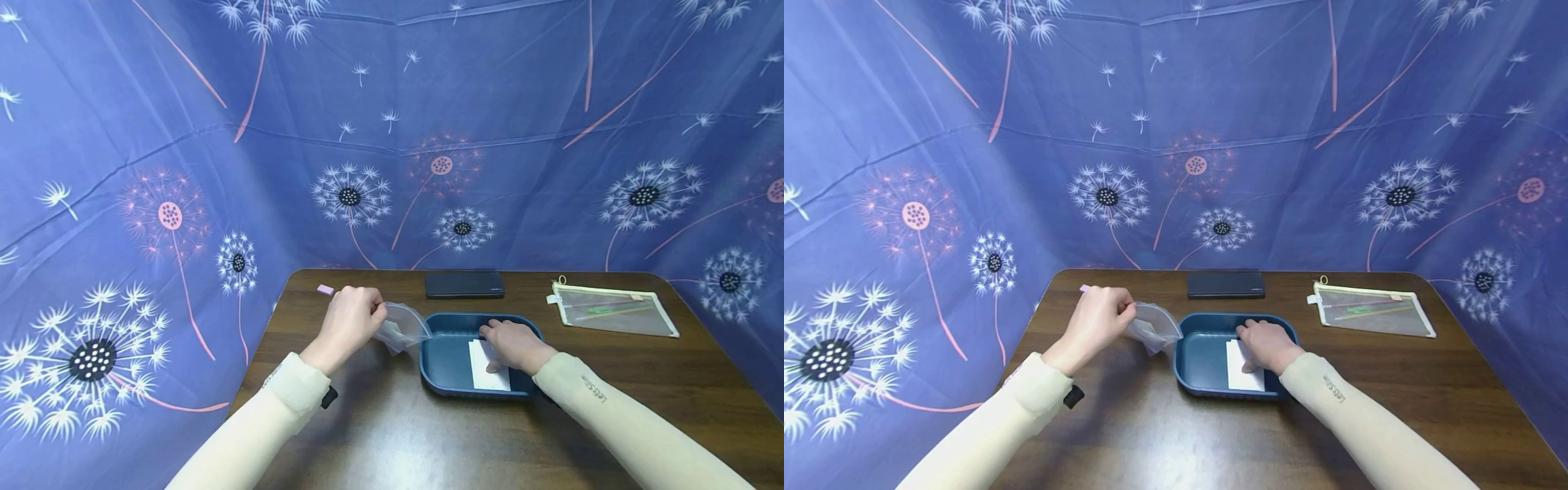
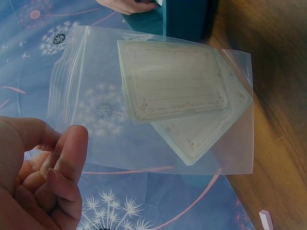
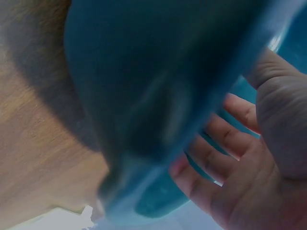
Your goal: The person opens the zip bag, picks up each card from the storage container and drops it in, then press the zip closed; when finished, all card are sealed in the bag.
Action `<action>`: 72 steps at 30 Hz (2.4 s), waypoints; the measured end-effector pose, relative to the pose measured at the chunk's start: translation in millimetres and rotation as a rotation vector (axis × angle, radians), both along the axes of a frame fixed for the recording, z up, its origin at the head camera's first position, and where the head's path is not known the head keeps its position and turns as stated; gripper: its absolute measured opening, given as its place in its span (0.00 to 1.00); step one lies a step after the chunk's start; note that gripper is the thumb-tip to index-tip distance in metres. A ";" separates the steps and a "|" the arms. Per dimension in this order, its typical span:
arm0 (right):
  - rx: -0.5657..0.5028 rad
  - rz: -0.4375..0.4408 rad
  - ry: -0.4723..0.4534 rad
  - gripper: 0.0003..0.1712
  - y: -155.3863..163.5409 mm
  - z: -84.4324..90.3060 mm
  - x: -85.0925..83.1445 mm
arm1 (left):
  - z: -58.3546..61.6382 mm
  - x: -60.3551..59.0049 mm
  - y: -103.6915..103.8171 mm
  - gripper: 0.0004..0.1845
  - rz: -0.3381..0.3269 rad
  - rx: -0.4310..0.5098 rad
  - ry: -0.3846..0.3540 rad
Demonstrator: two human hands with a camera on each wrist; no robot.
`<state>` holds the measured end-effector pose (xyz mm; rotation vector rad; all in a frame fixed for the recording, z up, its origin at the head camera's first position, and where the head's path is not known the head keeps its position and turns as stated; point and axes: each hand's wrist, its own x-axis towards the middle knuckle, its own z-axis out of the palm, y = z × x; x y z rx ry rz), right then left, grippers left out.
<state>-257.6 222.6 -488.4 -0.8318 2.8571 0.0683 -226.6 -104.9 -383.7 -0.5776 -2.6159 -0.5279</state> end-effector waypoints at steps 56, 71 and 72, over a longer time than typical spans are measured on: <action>-0.565 0.015 0.371 0.05 8.6 95.1 11.1 | 0.6 -1.6 -3.5 0.09 0.016 0.003 0.006; -0.784 0.208 0.484 0.04 -51.1 139.8 32.9 | 1.6 -2.6 -4.8 0.09 0.016 0.008 0.004; -0.787 0.218 0.481 0.04 -54.7 139.7 33.2 | 1.7 -2.7 -4.8 0.09 0.014 0.011 0.009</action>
